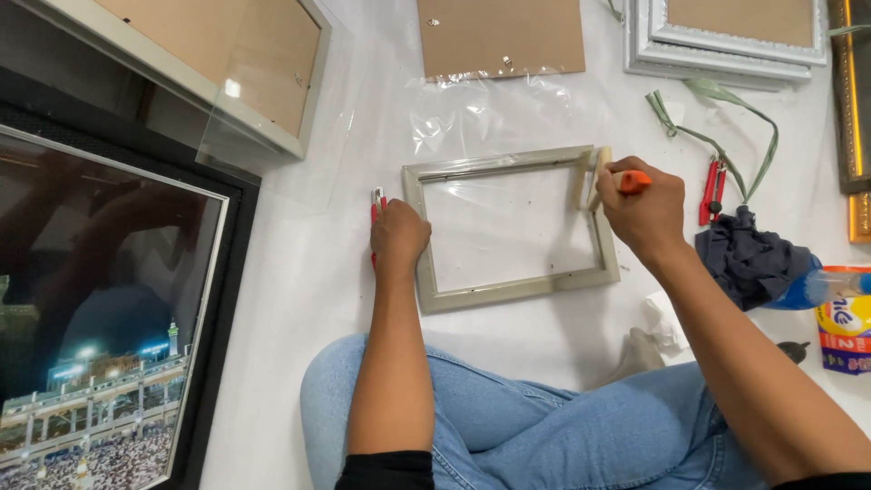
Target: Cleaning and preparing a picture frame using a brush, utility knife, and cloth
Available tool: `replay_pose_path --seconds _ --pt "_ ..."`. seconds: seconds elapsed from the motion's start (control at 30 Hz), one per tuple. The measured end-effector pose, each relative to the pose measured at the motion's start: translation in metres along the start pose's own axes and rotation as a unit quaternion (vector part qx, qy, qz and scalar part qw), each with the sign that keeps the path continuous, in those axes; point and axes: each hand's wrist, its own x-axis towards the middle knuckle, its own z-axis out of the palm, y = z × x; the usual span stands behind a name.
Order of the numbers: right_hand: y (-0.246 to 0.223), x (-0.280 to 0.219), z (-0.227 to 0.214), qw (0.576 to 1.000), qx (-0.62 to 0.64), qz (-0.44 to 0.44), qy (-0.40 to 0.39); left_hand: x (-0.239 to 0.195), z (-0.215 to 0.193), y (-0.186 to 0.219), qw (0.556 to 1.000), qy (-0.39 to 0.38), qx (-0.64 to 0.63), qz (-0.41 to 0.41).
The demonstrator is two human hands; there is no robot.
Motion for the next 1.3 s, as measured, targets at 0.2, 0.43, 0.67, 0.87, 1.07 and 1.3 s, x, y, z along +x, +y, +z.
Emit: replay_pose_path --seconds 0.2,0.43,0.67,0.87,1.07,1.3 --pt "-0.095 -0.027 -0.020 0.938 0.195 0.182 -0.223 0.005 0.003 -0.002 1.000 -0.012 0.013 0.001" --pt "-0.110 -0.087 0.025 0.966 0.145 -0.004 -0.212 0.011 0.004 -0.003 1.000 -0.008 0.020 0.005" --pt "-0.110 -0.072 0.036 0.958 0.189 0.089 -0.194 0.009 0.002 -0.005 1.000 0.003 0.022 0.001" --pt "-0.144 -0.049 0.037 0.936 0.262 0.098 -0.215 0.017 0.007 -0.007 1.000 0.008 0.002 -0.010" --pt "-0.155 -0.054 0.020 0.900 0.201 0.150 -0.355 0.004 -0.004 -0.003 1.000 -0.002 -0.006 -0.008" --pt "-0.100 -0.039 0.000 0.961 0.001 0.026 -0.276 -0.004 -0.001 0.001 1.000 0.000 0.005 0.021"
